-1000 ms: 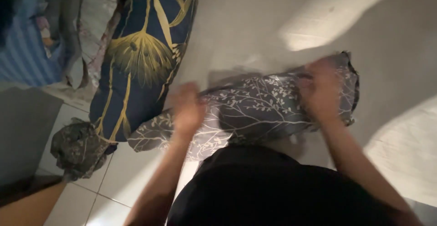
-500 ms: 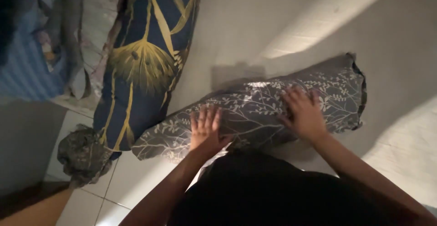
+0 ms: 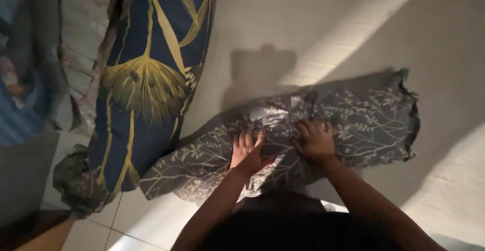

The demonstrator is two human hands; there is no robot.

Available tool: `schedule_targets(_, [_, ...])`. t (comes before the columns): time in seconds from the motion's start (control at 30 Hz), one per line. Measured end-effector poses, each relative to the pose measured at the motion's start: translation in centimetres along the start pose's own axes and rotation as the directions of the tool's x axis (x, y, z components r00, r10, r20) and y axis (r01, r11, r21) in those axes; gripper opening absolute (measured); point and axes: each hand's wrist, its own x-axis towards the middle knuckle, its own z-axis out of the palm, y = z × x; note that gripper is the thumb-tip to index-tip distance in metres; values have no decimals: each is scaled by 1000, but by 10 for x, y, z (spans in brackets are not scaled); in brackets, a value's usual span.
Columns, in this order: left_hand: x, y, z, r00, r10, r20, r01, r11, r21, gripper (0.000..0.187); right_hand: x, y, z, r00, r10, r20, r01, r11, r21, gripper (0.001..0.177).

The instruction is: Replacing covers on various pillows and bolsters on a bed.

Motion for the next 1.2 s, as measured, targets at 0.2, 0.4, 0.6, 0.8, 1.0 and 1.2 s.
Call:
schedule_targets(0.2, [41,-8,-35,994,-90,64,94,994,-48,78,43,16,4,1000,-22,-7,22,1000,-3,29])
schedule_targets(0.4, [15,7,-207,984,-124,-130,87,962,-258,61,136,-23,-157,888,-351,-297,378,925,35,41])
schedule_targets(0.6, [-52,9,-405,849,-374,-374,353,927,-126,70,266,-128,-300,544,-679,-494,722,678,-136,34])
schedule_targets(0.8, [-17,-115,-356,590,-436,-679,552,832,-54,71,377,-240,-240,575,-642,-507,741,671,-9,37])
schedule_targets(1.0, [2,-214,-212,561,-563,-607,652,752,-96,82,347,-305,-44,894,-446,33,436,885,162,79])
schedule_targets(1.2, [-7,-194,-252,490,-419,-765,503,852,-145,78,342,-312,-72,953,-282,-107,290,954,73,63])
